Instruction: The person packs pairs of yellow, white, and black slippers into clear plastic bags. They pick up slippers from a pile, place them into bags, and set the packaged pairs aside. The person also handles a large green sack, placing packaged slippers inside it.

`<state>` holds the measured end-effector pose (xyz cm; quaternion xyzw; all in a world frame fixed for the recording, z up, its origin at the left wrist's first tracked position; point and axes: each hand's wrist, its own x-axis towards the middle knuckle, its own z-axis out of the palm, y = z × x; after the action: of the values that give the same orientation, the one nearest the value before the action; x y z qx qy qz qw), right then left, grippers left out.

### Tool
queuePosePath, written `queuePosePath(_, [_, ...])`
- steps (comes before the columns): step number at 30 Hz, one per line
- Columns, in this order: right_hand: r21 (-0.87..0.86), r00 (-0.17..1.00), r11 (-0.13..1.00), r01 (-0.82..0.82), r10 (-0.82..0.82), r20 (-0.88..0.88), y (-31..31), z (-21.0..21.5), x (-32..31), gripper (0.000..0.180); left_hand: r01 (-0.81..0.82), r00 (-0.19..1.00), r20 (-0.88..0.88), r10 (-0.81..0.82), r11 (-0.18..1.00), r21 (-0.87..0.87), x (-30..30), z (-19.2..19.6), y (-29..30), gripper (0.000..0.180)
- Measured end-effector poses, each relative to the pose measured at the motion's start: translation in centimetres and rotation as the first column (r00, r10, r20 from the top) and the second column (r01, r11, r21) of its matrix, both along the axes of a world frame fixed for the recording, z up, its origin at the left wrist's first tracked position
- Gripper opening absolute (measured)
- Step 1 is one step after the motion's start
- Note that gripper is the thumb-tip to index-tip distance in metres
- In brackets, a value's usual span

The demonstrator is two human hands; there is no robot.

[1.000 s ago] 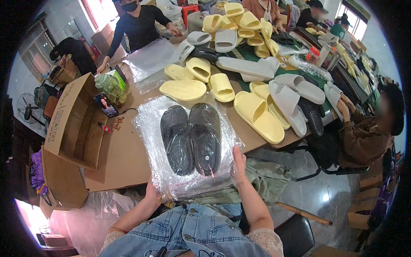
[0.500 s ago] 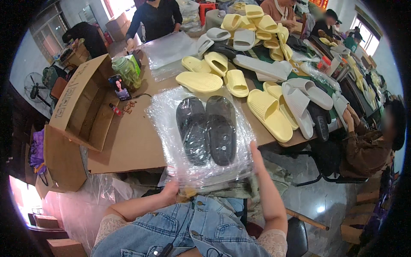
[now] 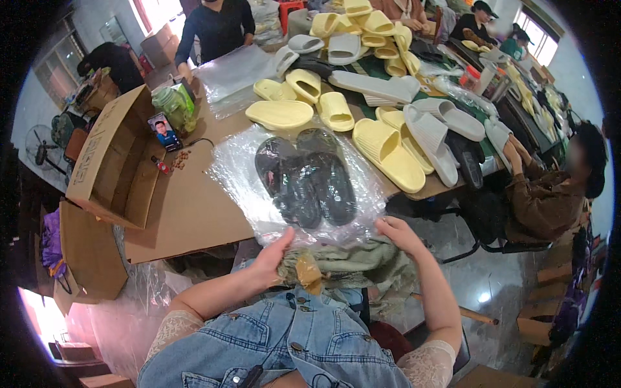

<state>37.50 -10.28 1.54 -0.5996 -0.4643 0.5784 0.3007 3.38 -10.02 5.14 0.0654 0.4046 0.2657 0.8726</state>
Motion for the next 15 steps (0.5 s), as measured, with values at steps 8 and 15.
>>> queuePosePath(8, [0.215,0.991,0.976,-0.04,0.01,0.136,6.5,-1.2,-11.0,0.052,-0.249,0.963,-0.069,0.262,0.956,0.154,-6.2,0.0,1.8,0.054])
queuePosePath(15, [0.173,0.971,0.978,-0.12,0.08,0.223,5.3,0.5,-12.6,0.054,-0.058,0.944,-0.302,0.133,0.968,0.245,-6.2,3.2,-3.1,0.062])
